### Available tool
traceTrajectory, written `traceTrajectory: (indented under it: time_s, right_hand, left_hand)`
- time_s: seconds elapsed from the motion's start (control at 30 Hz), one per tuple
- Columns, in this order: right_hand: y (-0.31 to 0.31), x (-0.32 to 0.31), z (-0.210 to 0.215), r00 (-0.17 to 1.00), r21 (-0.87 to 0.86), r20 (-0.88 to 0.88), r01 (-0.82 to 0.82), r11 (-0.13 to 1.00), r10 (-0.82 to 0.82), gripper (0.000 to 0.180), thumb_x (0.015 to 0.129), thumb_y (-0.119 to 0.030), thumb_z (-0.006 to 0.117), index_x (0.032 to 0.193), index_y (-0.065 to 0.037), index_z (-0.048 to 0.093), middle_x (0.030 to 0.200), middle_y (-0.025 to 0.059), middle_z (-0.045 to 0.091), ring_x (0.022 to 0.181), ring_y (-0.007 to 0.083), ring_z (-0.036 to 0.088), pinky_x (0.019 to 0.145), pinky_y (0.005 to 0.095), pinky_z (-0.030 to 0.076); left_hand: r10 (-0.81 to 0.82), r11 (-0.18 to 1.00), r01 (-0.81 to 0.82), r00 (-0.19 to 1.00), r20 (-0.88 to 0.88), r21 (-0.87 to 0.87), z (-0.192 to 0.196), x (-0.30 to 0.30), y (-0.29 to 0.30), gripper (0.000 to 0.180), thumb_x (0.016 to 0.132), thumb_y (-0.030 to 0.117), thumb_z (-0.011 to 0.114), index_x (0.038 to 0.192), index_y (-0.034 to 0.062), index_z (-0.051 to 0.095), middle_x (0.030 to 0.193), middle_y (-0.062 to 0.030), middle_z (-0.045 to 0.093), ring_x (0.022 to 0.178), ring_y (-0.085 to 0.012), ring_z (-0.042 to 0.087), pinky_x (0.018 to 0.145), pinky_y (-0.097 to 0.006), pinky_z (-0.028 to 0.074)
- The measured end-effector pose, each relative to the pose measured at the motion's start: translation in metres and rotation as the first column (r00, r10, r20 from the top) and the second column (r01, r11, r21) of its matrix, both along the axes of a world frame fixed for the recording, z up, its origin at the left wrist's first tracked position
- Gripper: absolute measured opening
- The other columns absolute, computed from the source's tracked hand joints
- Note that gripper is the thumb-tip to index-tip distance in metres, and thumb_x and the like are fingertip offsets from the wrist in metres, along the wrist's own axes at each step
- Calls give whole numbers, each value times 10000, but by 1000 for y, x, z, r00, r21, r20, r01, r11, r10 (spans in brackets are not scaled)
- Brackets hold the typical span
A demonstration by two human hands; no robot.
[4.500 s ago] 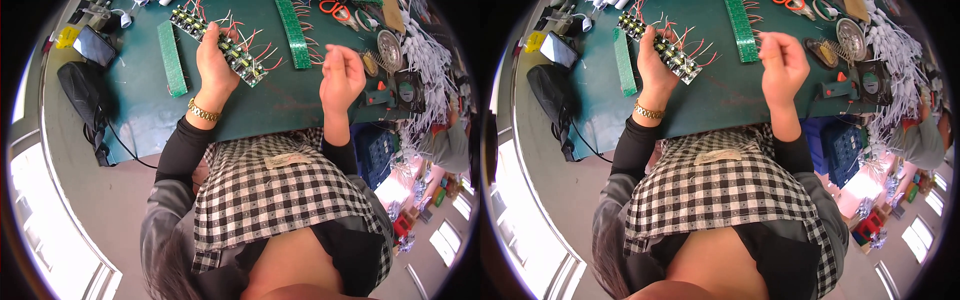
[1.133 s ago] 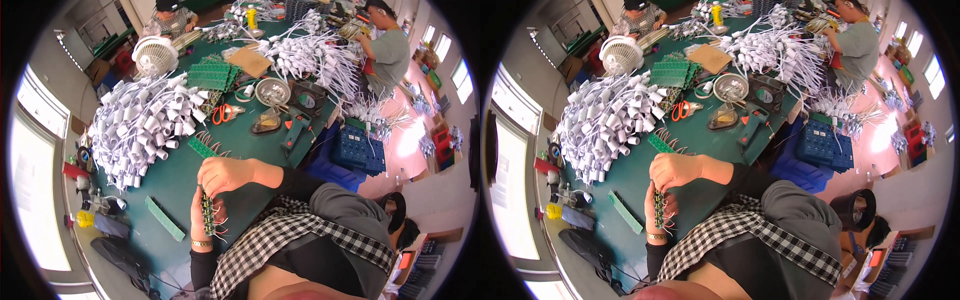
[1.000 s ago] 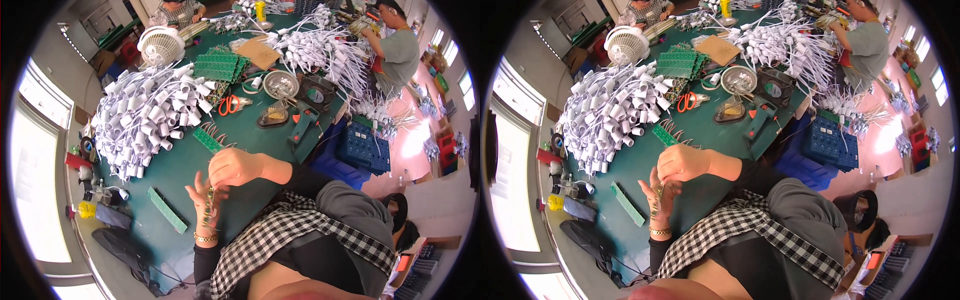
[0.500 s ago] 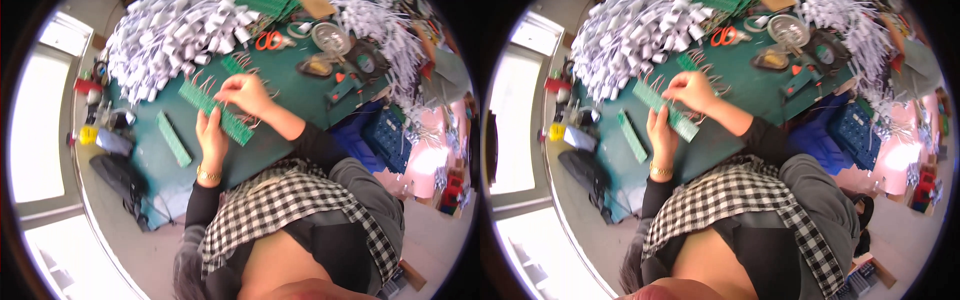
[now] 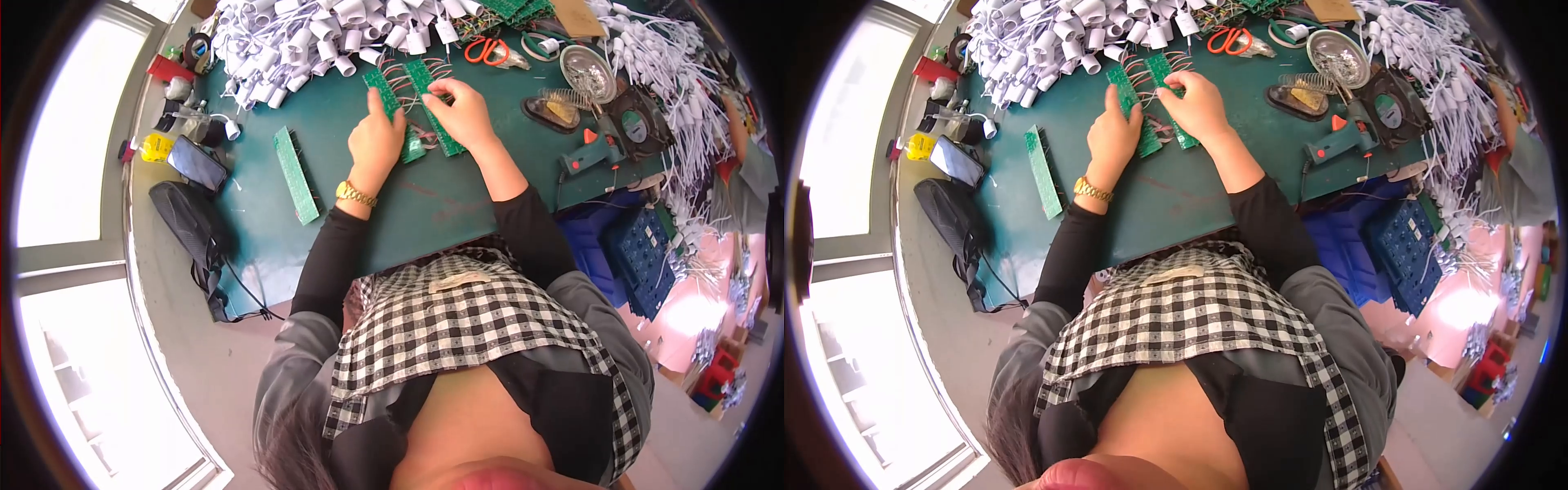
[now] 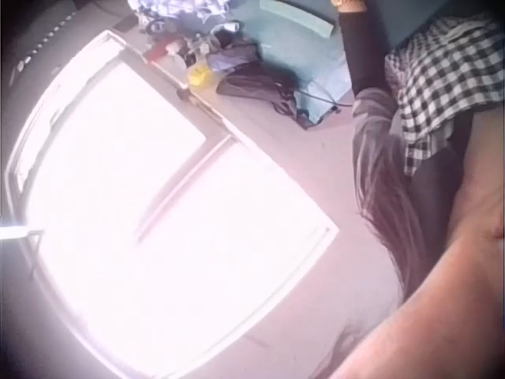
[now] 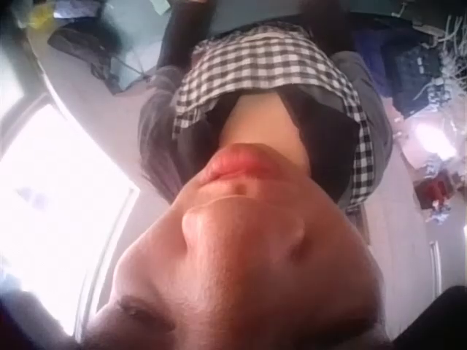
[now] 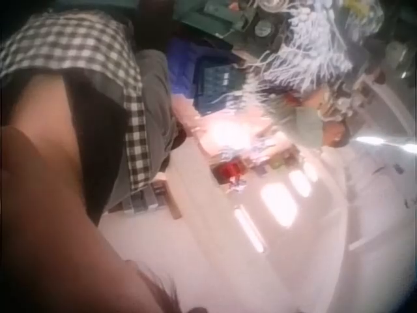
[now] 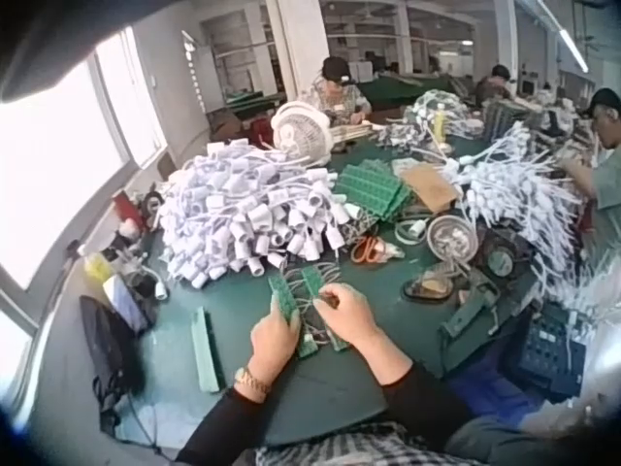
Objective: The person assembles and wires multiple electronic circuit board components by hand, connecting wiring and connectors to LED components on the circuit boards.
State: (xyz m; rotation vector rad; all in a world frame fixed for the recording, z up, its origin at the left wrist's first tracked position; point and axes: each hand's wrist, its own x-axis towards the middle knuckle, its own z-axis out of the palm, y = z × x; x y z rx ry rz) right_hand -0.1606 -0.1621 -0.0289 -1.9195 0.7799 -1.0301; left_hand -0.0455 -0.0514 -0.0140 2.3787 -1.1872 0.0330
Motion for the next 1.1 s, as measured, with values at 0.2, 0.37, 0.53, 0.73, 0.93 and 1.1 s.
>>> traceTrajectory:
  time_s: [0.2,0.37,0.53,0.73,0.93,1.1]
  right_hand:
    - [12,-9,-8,952,-312,-306,-117,943,17,414,748,-196,642,1098,13,567,1186,164,527,1062,331,536,894,397,445]
    - [13,-35,-3,948,-366,-317,-92,926,-31,435,669,-82,628,1090,18,589,1161,198,534,1071,330,533,906,380,444]
    - [17,-49,17,999,-261,0,43,964,-44,349,675,-51,612,1022,-18,633,1090,153,594,1002,307,576,875,357,469]
    - [72,-21,22,991,-548,-72,-134,825,113,341,692,-15,598,1030,33,589,1129,195,546,1045,354,511,901,409,435]
    - [82,-23,-1,900,-510,-435,-254,822,8,349,794,-56,550,1127,48,563,1219,241,499,1079,384,468,913,427,419]
    - [90,-31,1,883,-524,-465,-221,822,-59,347,809,-66,536,1139,39,562,1236,237,490,1045,355,475,879,419,420]
  left_hand:
    - [-125,989,136,977,172,-53,-16,1,1,420,843,357,571,1096,22,603,659,-172,627,634,-335,630,564,-420,500]
    - [-206,975,214,971,121,-58,-15,-13,26,400,808,341,620,1083,49,622,580,-110,599,566,-301,611,526,-405,483]
    - [-146,989,146,989,37,-12,-8,-35,52,405,810,326,611,1112,56,613,570,-110,596,561,-299,613,531,-403,487]
    - [-160,982,169,982,102,-85,-10,-41,57,378,833,276,559,1111,23,601,651,-147,627,613,-322,628,553,-408,499]
    - [-235,969,238,970,58,-58,-9,-27,70,338,825,231,560,1089,26,608,712,-147,642,629,-326,631,569,-417,499]
    - [137,983,-90,938,317,-160,14,33,96,325,798,250,589,1043,36,594,973,-156,589,855,-345,586,721,-417,493]
